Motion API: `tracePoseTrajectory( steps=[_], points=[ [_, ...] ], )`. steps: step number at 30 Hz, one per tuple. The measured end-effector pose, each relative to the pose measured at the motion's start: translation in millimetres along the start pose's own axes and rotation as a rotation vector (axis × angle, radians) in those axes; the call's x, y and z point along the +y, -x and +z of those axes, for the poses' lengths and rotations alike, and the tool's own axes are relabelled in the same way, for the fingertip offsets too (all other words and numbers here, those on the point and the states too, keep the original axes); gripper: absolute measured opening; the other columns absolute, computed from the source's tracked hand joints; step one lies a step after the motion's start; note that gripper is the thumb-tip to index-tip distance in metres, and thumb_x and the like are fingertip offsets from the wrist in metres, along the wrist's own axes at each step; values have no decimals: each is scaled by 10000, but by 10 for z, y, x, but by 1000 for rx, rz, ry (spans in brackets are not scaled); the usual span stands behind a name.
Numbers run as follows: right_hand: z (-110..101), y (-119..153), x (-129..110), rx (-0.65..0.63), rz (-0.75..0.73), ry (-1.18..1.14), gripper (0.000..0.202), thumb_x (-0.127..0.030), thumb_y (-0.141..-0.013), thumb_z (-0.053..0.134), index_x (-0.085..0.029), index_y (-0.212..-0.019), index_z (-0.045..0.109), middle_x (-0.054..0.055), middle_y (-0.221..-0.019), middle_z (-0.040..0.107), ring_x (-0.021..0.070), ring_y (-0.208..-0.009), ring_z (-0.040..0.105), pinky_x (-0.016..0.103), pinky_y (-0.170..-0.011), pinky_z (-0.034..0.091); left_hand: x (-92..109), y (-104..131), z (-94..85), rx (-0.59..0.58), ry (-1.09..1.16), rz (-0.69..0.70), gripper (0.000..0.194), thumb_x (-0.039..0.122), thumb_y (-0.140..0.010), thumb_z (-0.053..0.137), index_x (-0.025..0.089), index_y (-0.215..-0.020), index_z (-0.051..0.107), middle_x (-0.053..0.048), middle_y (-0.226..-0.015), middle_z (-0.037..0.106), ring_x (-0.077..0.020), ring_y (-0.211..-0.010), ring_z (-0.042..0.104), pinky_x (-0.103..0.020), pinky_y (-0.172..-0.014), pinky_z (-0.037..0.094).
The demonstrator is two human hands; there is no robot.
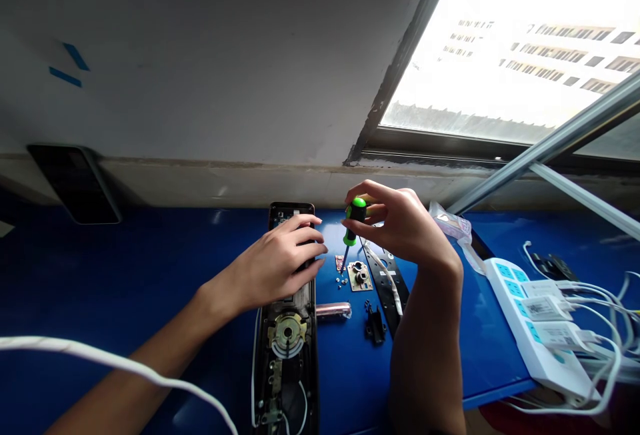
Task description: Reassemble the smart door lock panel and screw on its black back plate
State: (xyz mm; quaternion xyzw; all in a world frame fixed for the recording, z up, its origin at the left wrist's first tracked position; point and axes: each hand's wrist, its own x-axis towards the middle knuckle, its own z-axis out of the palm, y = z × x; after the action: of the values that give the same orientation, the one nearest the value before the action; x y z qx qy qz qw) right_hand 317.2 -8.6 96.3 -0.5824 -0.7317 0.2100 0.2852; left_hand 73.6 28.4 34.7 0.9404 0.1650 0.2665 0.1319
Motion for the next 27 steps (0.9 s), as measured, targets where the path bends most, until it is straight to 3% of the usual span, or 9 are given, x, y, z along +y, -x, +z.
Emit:
tracePoseTrajectory(
  steps=[27],
  points=[
    [-7,-2,18,23,-24,-44,209,-240,-860,751,-247,-1046,657,-26,-802,724,145,-677,751,227,-591,557,38,-13,95,-47,-11,10,234,239,-1052,560,124,-1109,757,-103,-1173,749,-337,-1418,496,-501,-1133,545]
  ],
)
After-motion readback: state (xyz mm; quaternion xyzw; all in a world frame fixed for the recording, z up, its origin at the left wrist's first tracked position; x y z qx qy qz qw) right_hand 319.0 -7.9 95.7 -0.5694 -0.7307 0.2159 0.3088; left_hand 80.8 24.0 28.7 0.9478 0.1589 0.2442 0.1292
